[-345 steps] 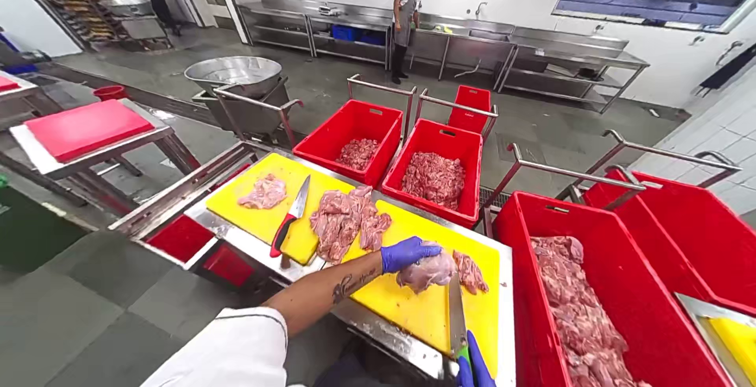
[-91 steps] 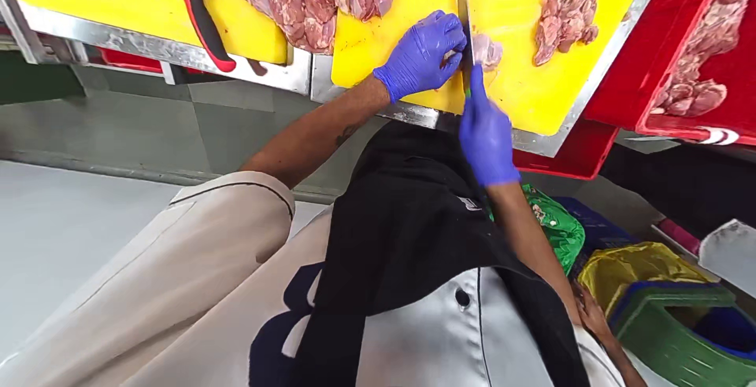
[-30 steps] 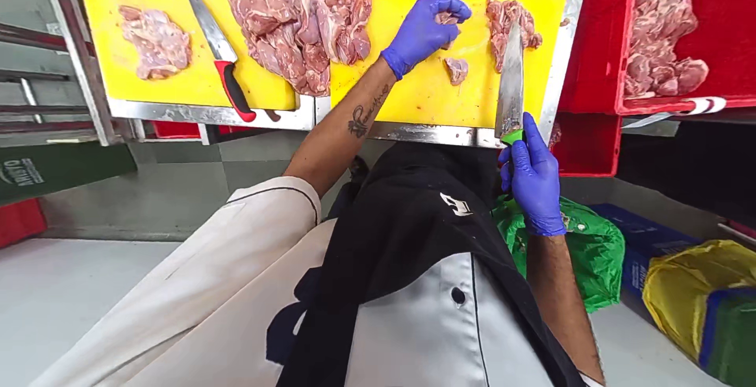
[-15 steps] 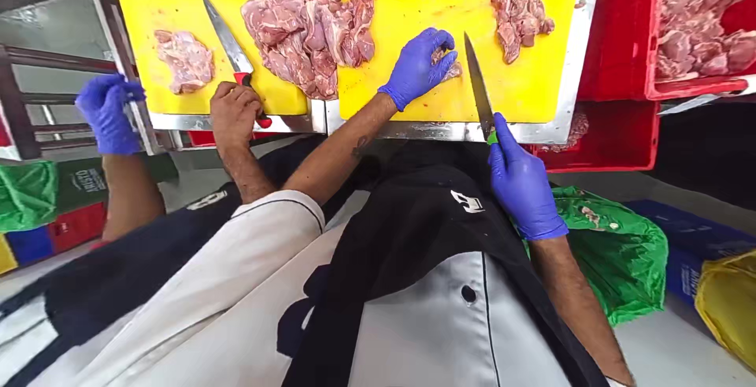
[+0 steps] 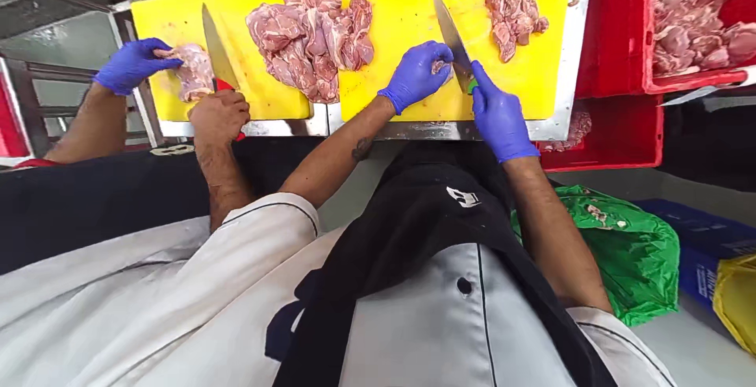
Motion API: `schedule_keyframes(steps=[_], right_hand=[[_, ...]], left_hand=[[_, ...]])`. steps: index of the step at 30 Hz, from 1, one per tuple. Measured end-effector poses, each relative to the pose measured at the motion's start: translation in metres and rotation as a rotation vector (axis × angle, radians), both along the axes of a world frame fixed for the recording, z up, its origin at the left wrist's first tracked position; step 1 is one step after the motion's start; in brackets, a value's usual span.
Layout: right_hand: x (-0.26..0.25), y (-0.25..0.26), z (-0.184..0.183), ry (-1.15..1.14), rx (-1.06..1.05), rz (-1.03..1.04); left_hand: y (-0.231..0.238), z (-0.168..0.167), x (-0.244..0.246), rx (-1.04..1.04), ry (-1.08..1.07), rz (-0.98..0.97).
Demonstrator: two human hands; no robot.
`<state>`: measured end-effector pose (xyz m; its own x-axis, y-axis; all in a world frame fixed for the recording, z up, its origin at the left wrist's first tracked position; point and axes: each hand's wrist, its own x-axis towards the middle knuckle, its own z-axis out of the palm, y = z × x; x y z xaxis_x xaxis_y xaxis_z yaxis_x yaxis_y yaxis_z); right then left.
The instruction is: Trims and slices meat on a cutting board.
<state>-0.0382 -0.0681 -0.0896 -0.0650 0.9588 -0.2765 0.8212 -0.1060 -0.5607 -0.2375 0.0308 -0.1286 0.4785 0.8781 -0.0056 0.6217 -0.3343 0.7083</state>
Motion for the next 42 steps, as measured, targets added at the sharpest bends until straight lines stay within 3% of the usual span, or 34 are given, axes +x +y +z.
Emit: schedule_keyframes(steps=[3, 5, 10, 12, 14, 16, 18, 20, 21, 22, 25, 27, 31, 37, 42], right_hand=[[0.019, 0.019, 0.006, -0.01, 0.073, -0.072], [0.031, 0.021, 0.019, 0.044, 0.094, -0.112], [0.048, 0.006, 0.036, 0.206, 0.042, -0.179], [0.049, 0.004, 0.036, 0.257, 0.017, -0.203], [0.052, 0.003, 0.038, 0.32, 0.008, -0.24], [0.054, 0.008, 0.044, 0.377, 0.012, -0.262], [0.055, 0.01, 0.052, 0.419, 0.016, -0.266], [0.053, 0.012, 0.059, 0.457, 0.027, -0.282], [0.053, 0.015, 0.063, 0.474, 0.04, -0.288], [0.053, 0.018, 0.068, 0.491, 0.052, -0.288], [0.052, 0.022, 0.079, 0.593, 0.061, -0.291], [0.05, 0.024, 0.086, 0.629, 0.056, -0.294], [0.071, 0.029, 0.118, 0.623, 0.123, -0.266], [0.114, 0.024, 0.149, 0.58, 0.259, -0.178], [0.11, -0.067, 0.114, 0.469, 0.068, -0.254]], left_hand=[[0.02, 0.004, -0.009, -0.174, -0.197, 0.136], [0.026, 0.008, -0.012, -0.172, -0.167, 0.072], [-0.01, 0.024, 0.008, 0.003, 0.29, -0.59], [-0.014, 0.034, 0.006, -0.086, 0.279, -0.804], [0.001, 0.047, 0.001, -0.279, 0.096, -0.896], [0.035, 0.069, -0.006, -0.391, -0.142, -0.744], [0.075, 0.082, -0.011, -0.325, -0.365, -0.267], [0.119, 0.069, 0.0, -0.174, -0.528, 0.312], [0.13, 0.065, 0.01, -0.148, -0.592, 0.466], [0.127, 0.064, 0.021, -0.164, -0.612, 0.465], [0.07, 0.063, 0.055, -0.408, -0.593, 0.037], [0.036, 0.055, 0.071, -0.538, -0.62, -0.092], [0.018, 0.048, 0.088, -0.509, -0.55, -0.009], [0.016, 0.058, 0.092, -0.532, -0.502, -0.103], [0.009, 0.066, 0.077, -0.535, -0.585, -0.127]])
